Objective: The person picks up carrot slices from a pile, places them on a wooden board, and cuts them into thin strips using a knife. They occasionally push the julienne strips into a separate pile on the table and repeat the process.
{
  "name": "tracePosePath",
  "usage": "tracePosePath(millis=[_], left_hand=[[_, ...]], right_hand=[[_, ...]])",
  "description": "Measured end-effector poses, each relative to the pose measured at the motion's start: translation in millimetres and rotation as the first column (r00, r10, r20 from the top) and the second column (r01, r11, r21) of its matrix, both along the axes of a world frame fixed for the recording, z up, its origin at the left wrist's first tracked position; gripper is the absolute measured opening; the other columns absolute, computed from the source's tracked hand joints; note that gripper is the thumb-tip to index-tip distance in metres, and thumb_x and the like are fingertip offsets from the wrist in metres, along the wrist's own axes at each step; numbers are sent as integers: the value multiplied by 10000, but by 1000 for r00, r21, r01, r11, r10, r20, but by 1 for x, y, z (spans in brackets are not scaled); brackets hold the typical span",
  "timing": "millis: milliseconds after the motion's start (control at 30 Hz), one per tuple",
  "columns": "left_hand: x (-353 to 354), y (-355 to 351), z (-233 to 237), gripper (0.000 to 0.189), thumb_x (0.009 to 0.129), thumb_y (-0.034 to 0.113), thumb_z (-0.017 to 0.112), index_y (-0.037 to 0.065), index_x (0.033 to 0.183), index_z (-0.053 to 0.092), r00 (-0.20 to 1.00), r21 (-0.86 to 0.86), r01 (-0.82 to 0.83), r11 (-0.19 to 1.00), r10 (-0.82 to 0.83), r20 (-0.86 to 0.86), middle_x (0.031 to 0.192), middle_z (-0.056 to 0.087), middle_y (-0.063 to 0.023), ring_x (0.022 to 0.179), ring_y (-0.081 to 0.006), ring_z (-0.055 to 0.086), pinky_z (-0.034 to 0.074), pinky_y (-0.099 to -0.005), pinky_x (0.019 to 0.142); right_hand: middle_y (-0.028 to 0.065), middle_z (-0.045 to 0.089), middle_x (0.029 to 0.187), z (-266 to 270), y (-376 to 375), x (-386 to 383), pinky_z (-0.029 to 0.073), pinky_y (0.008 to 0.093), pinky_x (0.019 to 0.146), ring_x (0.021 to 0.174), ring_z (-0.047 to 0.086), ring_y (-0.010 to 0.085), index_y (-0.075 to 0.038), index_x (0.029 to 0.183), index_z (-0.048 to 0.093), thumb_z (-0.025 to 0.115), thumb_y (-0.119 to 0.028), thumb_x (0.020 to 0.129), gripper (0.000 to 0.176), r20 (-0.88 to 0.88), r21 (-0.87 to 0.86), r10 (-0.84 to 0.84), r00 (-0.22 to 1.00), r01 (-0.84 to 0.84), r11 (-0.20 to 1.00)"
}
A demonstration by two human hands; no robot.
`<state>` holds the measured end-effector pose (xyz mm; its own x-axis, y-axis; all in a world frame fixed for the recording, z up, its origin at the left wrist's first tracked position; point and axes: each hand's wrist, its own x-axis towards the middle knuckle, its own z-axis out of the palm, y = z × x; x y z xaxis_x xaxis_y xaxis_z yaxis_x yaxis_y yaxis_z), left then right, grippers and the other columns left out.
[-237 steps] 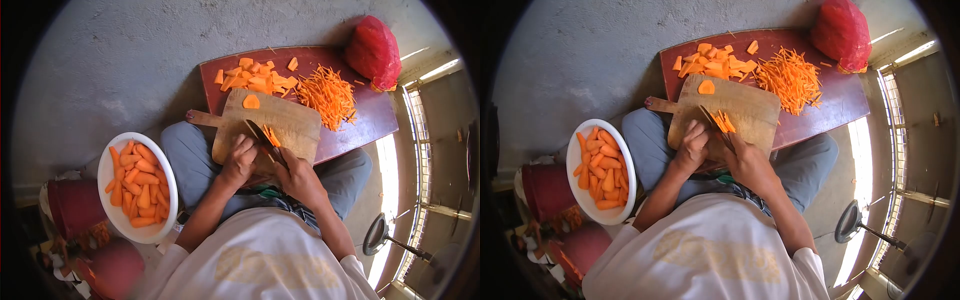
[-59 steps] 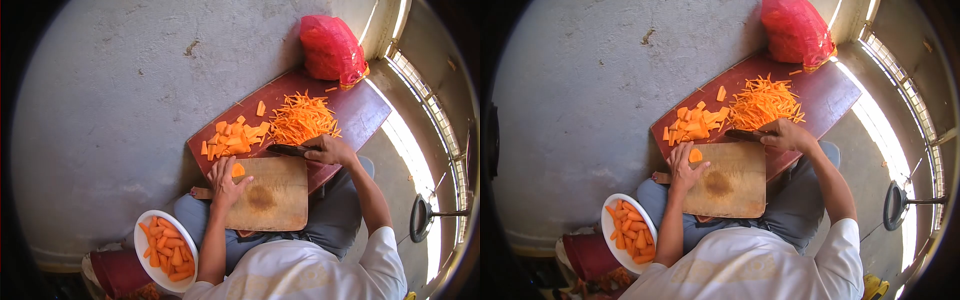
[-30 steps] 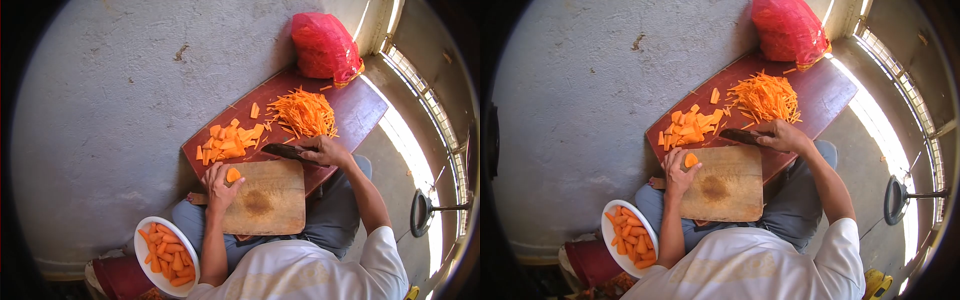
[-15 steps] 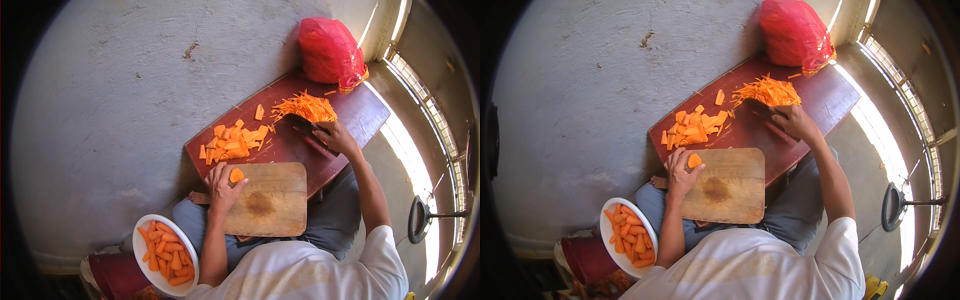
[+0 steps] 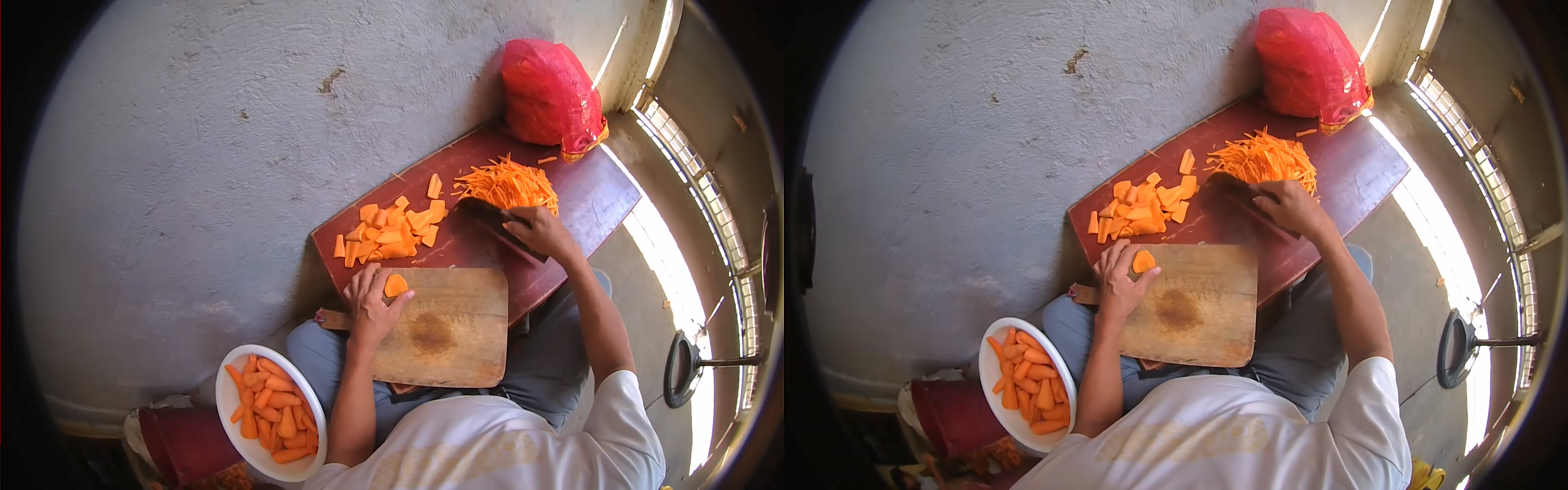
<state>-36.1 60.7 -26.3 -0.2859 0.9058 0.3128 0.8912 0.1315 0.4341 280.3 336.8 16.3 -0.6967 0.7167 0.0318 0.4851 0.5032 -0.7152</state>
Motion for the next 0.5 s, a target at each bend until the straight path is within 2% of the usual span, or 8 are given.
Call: tracePosePath(millis=[33, 133, 167, 267, 300, 400, 433, 500], left_hand=[[0, 0, -2, 646, 908, 465, 913, 74, 1383, 715, 1000, 1, 0, 1000, 0, -2, 1488, 636, -126, 1399, -377, 563, 397, -569, 1176], [-1, 0, -4, 645, 910, 467, 913, 75, 1383, 714, 1000, 5, -1, 1000, 1, -9, 1490, 635, -124, 1397, -376, 563, 391, -572, 1179], [-1, 0, -4, 644, 910, 464, 914, 76, 1383, 714, 1000, 6, -2, 1000, 2, -10, 1489, 635, -125, 1397, -375, 563, 389, -572, 1179], [-1, 0, -3, 639, 911, 456, 915, 74, 1382, 714, 1000, 7, -1, 1000, 1, -2, 1486, 634, -127, 1394, -377, 563, 390, -572, 1175], [0, 0, -1, 637, 911, 453, 915, 73, 1381, 714, 1000, 8, -1, 1000, 1, 1, 1485, 634, -128, 1393, -378, 564, 390, -572, 1173], [2, -1, 4, 649, 902, 454, 927, 59, 1381, 739, 1000, -10, -13, 1000, 14, 22, 1504, 646, -149, 1424, -381, 560, 400, -565, 1194], [3, -1, 4, 644, 898, 443, 931, 60, 1379, 739, 1000, -13, -16, 1000, 17, 22, 1504, 647, -150, 1422, -383, 561, 403, -562, 1194], [2, 0, 4, 636, 891, 421, 940, 61, 1374, 739, 1000, -15, -18, 1000, 18, 23, 1502, 648, -151, 1419, -388, 564, 410, -555, 1193]], right_hand=[[265, 815, 1060, -1, 5, 5, 621, 456, 912, 946, 804, 374, -8, 1336, 788, 715, -213, 1058, 353, -28, 43, -62, 998, 63, 997], [257, 791, 961, 12, 12, 14, 607, 475, 835, 861, 778, 373, 0, 1221, 789, 709, -216, 1057, 283, 49, 0, -101, 994, 101, 995], [245, 762, 894, 7, 9, 15, 584, 489, 779, 792, 747, 364, 3, 1144, 769, 714, -220, 1053, 248, -31, 49, -92, 995, 94, 994], [252, 755, 886, 15, -9, 14, 585, 490, 778, 790, 746, 373, 0, 1161, 772, 722, -228, 1044, 260, 50, 29, -148, 988, 146, 989], [233, 747, 860, 16, -16, 14, 578, 480, 755, 768, 739, 343, -7, 1190, 778, 734, -245, 1044, 282, 33, 51, -143, 989, 141, 989], [59, 688, 767, 21, -38, 13, 538, 388, 638, 686, 670, 143, -22, 1206, 789, 731, -208, 1077, 233, -9, -132, -162, 987, 160, 978], [-8, 636, 761, 15, -42, 16, 489, 336, 590, 663, 603, 79, -27, 1233, 794, 751, -236, 1093, 255, -22, -147, -147, 989, 142, 979], [-15, 620, 756, 7, -52, 23, 479, 329, 591, 665, 571, 75, -20, 1247, 789, 765, -260, 1095, 285, -64, -256, -117, 991, 97, 962]])
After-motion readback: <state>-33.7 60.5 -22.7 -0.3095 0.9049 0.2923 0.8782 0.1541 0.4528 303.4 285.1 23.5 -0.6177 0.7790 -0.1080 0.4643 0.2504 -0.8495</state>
